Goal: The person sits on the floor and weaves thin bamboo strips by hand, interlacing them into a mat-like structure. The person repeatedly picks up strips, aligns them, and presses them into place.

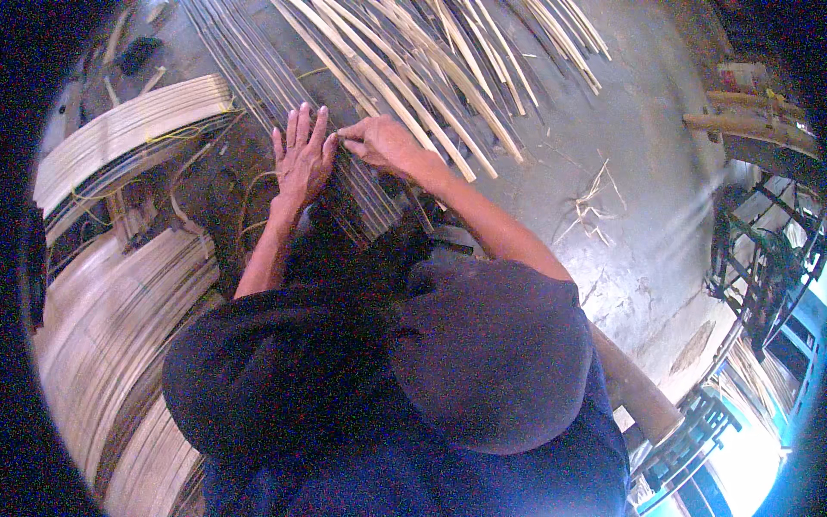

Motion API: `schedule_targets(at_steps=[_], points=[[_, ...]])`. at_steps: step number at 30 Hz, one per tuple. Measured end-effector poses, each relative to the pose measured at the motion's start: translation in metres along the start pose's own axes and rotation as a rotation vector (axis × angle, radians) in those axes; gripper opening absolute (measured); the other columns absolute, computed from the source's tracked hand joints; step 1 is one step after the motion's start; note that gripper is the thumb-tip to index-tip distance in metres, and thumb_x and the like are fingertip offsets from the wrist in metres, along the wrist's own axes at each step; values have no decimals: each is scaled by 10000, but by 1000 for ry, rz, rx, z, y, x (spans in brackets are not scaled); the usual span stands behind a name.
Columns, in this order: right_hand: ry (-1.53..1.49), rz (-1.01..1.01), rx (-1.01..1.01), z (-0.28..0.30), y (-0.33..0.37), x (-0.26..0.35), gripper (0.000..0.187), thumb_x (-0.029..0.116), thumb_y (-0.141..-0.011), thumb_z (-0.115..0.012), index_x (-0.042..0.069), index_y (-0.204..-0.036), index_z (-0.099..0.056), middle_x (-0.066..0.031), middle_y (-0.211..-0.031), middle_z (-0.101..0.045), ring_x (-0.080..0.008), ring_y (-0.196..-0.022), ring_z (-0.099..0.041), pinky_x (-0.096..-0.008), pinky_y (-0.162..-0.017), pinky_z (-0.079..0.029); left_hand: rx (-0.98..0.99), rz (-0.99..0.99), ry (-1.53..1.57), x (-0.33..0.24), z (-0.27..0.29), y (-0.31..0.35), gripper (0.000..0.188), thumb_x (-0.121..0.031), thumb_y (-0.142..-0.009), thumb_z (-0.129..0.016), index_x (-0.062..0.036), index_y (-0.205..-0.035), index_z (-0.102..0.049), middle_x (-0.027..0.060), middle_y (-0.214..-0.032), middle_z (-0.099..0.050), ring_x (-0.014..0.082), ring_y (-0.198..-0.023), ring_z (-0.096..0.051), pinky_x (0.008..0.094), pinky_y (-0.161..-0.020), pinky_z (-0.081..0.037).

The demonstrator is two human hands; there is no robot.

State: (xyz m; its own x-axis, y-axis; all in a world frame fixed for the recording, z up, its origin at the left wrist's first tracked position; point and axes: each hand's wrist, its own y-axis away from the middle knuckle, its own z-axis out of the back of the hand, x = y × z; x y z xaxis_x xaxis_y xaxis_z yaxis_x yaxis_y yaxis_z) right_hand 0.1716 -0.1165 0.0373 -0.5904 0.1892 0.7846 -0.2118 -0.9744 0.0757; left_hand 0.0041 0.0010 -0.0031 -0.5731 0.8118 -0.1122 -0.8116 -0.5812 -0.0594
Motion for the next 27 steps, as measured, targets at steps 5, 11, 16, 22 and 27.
schedule_targets(at_steps=[5, 11, 16, 22, 27], points=[[4, -73, -133, 72, 43, 1, 276, 260, -988, -603, 21, -1088, -700, -132, -829, -695, -193, -733, -650, -339, -719, -528, 62, -24, 18, 0, 6, -3, 588, -468, -1037, -417, -179, -1546, -373, 68, -1636, -295, 270, -1518, -248, 562, -1221, -141], [-20, -501, 108, 114, 139, -13, 334, 329, -960, -585, 18, -872, -667, -166, -740, -645, -329, -720, -650, -446, -678, -483, 8, -1, 91, -8, 4, -6, 643, -513, -995, -491, -179, -1534, -384, 61, -1624, -318, 257, -1508, -268, 545, -1224, -142], [105, -614, -13, 110, 179, -42, 375, 381, -936, -608, 27, -837, -679, -199, -737, -641, -376, -698, -632, -472, -669, -478, -45, -26, 97, -3, 6, -3, 666, -516, -982, -513, -204, -1551, -363, 61, -1635, -296, 278, -1507, -265, 558, -1216, -150], [195, -705, 47, 102, 195, -39, 407, 384, -947, -595, 14, -800, -679, -81, -648, -656, -212, -609, -633, -371, -605, -473, 14, -23, 62, -4, 14, -3, 636, -491, -966, -556, -229, -1527, -411, 69, -1613, -322, 283, -1494, -279, 559, -1207, -174], [122, -715, -191, 106, 207, -46, 380, 401, -945, -591, 42, -882, -695, -242, -838, -668, -451, -795, -650, -521, -702, -491, 38, -36, 46, -4, 11, -5, 628, -481, -985, -516, -244, -1549, -371, 69, -1632, -299, 301, -1507, -258, 565, -1209, -178]])
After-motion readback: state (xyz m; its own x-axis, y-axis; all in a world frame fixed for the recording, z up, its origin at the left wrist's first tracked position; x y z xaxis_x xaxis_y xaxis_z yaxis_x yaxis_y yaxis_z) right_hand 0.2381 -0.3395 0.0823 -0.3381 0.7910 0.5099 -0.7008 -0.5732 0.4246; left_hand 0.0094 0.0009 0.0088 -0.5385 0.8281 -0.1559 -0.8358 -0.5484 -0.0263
